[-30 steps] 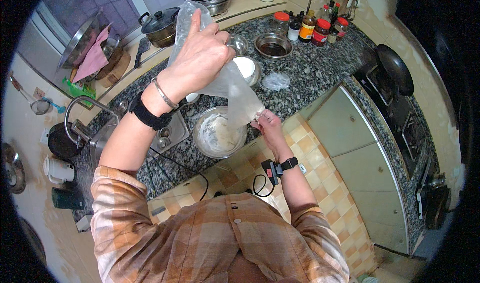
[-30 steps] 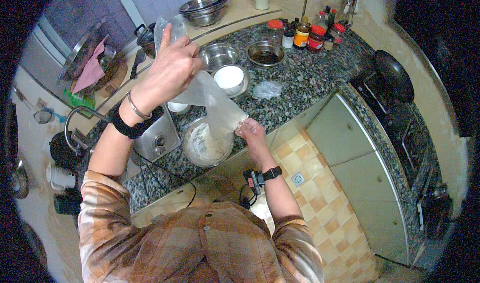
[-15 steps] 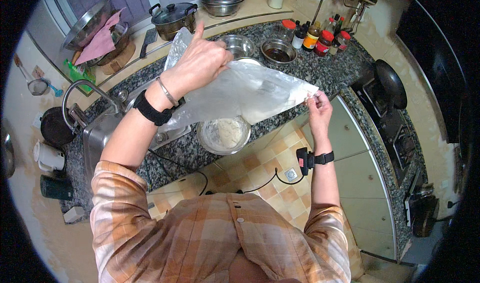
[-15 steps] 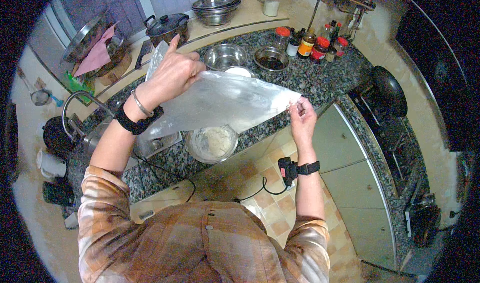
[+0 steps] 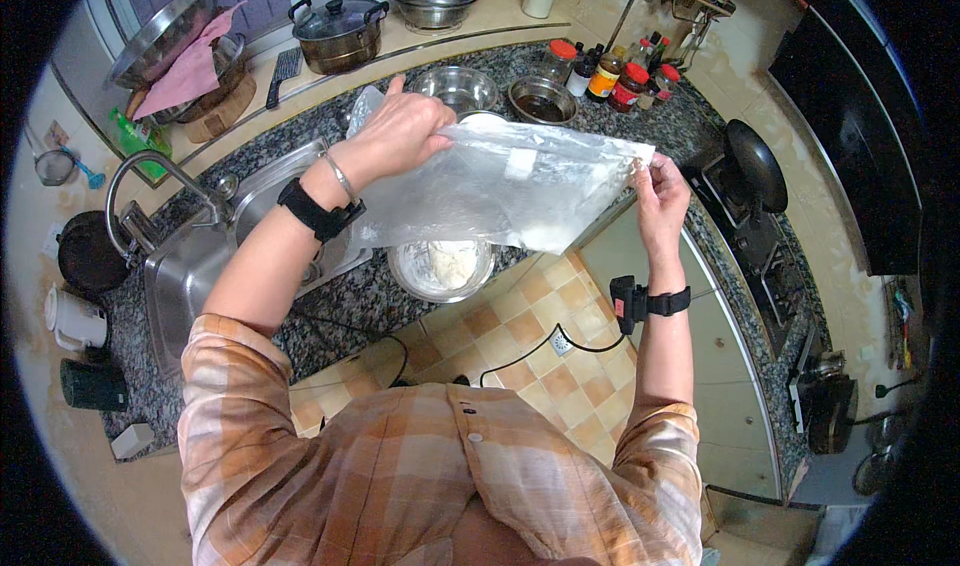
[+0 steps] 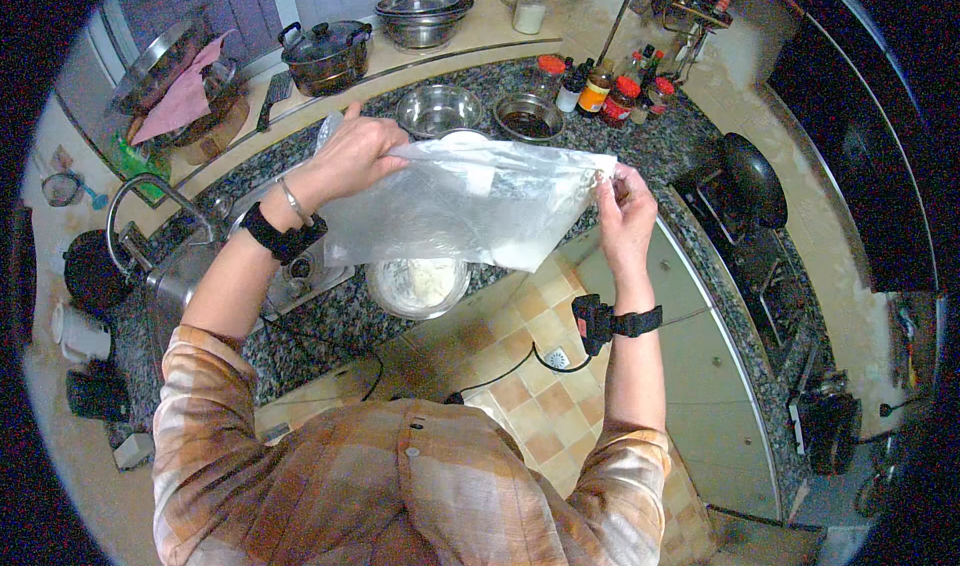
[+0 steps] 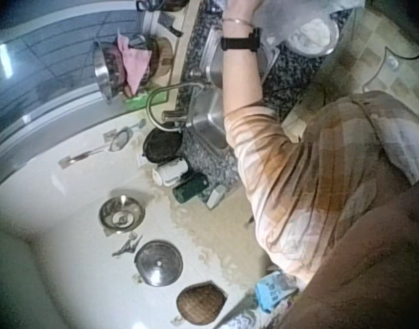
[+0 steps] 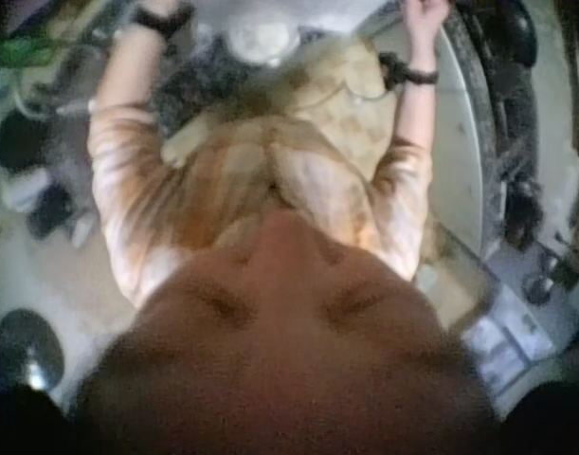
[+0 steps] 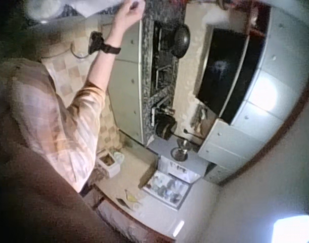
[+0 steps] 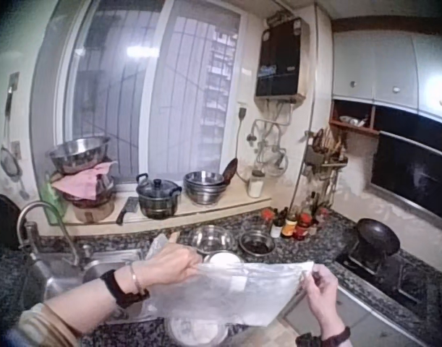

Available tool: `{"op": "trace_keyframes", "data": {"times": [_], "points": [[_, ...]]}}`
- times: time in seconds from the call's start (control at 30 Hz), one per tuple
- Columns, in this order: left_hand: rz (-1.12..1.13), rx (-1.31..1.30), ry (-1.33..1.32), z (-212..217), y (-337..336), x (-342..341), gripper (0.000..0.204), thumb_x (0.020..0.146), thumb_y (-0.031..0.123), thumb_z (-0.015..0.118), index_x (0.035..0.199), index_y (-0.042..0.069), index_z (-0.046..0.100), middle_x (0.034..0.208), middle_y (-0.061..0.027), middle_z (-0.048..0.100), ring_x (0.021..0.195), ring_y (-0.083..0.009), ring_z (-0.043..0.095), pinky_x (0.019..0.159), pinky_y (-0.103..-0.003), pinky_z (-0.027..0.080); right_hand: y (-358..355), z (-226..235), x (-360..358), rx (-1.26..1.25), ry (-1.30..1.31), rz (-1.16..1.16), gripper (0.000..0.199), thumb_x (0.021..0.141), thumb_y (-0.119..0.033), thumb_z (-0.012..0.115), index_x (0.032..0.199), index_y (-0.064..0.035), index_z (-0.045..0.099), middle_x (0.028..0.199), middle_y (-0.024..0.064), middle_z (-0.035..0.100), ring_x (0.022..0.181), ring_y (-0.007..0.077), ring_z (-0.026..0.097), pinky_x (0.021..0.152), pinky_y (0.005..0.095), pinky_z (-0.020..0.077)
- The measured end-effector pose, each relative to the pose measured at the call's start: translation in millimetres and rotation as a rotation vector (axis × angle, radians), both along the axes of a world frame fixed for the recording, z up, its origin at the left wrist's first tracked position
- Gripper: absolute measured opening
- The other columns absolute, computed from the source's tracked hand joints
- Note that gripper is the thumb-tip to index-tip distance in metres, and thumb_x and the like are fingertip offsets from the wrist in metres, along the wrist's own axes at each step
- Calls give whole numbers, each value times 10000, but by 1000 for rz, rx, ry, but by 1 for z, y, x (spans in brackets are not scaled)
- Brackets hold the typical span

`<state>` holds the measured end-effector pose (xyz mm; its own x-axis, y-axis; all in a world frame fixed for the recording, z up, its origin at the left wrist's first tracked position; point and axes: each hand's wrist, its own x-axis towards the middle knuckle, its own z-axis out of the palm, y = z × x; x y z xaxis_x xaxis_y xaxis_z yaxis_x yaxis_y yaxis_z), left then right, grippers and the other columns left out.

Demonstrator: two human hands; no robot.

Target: The person mixes a white dough-like substance in a metal bowl using chopsticks, then switches to using their right hand to knead and combine the mixture. They add more white powder from a plastic bag and continue mixing by hand.

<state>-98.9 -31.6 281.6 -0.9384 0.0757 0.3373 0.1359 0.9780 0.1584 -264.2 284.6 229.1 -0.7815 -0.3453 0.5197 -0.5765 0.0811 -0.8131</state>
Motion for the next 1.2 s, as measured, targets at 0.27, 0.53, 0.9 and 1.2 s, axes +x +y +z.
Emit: {"op": "trace_keyframes", "data": {"times": [0.27,0.53,0.9,1.2], "points": [[-3,81,-68,-14,-6,-12,148,792,205,702,809,64,661,757,-131,641,840,-318,617,979,-558,307,4,25,-3,75,78,-37,183,930,-121,585,1050,15,612,872,5,641,771,65,567,696,223,470],[12,151,-198,-43,-8,-24,151,797,215,707,884,95,683,875,-72,664,919,-276,618,1016,-590,251,5,52,1,246,165,-56,166,912,-76,568,1045,10,618,850,27,654,767,86,600,689,246,483],[-66,279,-121,-67,-9,-30,158,787,231,666,837,81,671,877,-78,657,887,-260,604,966,-488,285,-3,80,16,297,228,-59,158,916,-90,577,1025,17,619,838,39,650,758,94,596,694,255,492],[-32,268,-23,-75,-3,-32,150,813,233,665,852,89,686,846,-91,658,895,-281,608,985,-511,279,-1,81,16,340,173,-26,121,922,-58,552,998,21,605,827,13,623,750,69,566,672,238,479]]}}
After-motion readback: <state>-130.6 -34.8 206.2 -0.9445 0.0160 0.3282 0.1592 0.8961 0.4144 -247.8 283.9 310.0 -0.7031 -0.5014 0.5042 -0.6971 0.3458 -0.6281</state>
